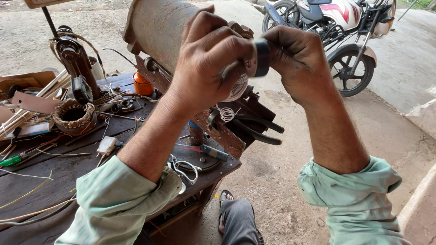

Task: The person strips a short wire, then wraps a coil on a cylindrical core with black electrical tape, repeatedly adjusting and securing the tape. The person uses scissors to cut the tape and continues wrapping the coil.

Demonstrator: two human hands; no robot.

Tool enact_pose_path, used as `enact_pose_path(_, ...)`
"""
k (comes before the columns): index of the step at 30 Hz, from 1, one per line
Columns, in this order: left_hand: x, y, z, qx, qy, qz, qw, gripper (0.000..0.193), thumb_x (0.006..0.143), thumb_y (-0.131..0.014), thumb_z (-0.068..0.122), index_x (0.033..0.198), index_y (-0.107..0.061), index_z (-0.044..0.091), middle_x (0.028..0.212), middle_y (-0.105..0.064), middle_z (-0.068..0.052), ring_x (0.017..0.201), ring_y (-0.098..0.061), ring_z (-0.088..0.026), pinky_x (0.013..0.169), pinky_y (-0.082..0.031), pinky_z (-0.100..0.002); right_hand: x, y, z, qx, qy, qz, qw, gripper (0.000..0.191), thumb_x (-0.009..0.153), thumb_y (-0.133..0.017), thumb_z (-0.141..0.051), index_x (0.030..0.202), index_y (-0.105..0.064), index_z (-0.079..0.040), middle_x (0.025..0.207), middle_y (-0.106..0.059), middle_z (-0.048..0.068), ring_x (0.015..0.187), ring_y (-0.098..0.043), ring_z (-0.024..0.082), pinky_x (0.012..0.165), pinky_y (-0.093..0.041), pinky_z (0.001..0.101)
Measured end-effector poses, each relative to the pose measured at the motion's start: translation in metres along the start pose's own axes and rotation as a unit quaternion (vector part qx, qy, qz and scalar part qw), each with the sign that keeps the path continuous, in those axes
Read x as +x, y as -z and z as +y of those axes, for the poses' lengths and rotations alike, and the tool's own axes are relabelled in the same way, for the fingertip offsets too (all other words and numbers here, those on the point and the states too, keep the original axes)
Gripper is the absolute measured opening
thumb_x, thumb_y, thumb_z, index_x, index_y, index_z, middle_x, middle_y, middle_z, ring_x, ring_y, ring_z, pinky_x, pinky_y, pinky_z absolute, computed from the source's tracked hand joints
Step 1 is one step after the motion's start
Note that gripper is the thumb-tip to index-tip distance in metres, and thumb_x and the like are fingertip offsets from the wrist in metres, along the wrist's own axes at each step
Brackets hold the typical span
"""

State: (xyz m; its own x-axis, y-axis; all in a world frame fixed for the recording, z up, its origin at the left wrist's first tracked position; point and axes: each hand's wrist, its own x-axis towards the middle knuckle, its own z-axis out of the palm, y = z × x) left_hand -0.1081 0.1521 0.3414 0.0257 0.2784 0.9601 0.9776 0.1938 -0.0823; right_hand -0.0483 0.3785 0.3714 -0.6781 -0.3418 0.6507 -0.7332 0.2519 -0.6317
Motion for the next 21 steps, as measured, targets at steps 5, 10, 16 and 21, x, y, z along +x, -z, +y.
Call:
enact_pose_path(5, 0.001, -0.003, 0.002, 0.111, -0.086, 0.046, 0.989, 0.010, 0.101, -0.075, 0.017, 0.110, -0.073, 0.022, 0.104, -0.074, 0.005, 0.115, -0.064, -0.020, 0.124, -0.022, -0.055, -0.005, -0.007, -0.001, 0.027, 0.000, 0.035, 0.999, 0.016, 0.108, -0.072, -0.016, 0.117, -0.073, -0.003, 0.102, -0.074, 0.005, 0.090, -0.069, 0.008, 0.085, -0.059, 0.0250)
enact_pose_path(10, -0.001, 0.000, 0.005, 0.057, 0.002, 0.069, 0.996, 0.012, 0.100, -0.079, 0.021, 0.110, -0.076, 0.018, 0.102, -0.076, 0.003, 0.117, -0.065, -0.019, 0.124, -0.021, -0.053, -0.005, -0.015, 0.000, -0.022, 0.067, 0.056, 0.996, 0.013, 0.107, -0.073, -0.017, 0.112, -0.072, -0.005, 0.106, -0.071, 0.004, 0.102, -0.066, 0.009, 0.091, -0.056, 0.0258)
enact_pose_path(16, -0.008, 0.003, 0.008, -0.084, 0.131, 0.082, 0.984, 0.021, 0.090, -0.092, 0.026, 0.099, -0.077, 0.013, 0.086, -0.070, 0.000, 0.099, -0.058, -0.019, 0.099, -0.044, -0.039, -0.012, -0.020, 0.004, -0.214, 0.153, 0.081, 0.961, 0.010, 0.108, -0.077, -0.014, 0.109, -0.073, -0.004, 0.093, -0.070, 0.005, 0.106, -0.066, 0.016, 0.093, -0.052, 0.0308)
enact_pose_path(21, -0.009, 0.004, 0.005, -0.219, 0.213, 0.038, 0.951, 0.019, 0.094, -0.090, 0.019, 0.100, -0.077, 0.006, 0.091, -0.067, -0.004, 0.098, -0.055, -0.016, 0.084, -0.049, -0.032, -0.012, -0.027, 0.004, -0.326, 0.222, 0.113, 0.912, 0.013, 0.106, -0.080, -0.017, 0.106, -0.073, -0.006, 0.097, -0.071, 0.005, 0.107, -0.067, 0.019, 0.090, -0.055, 0.0330)
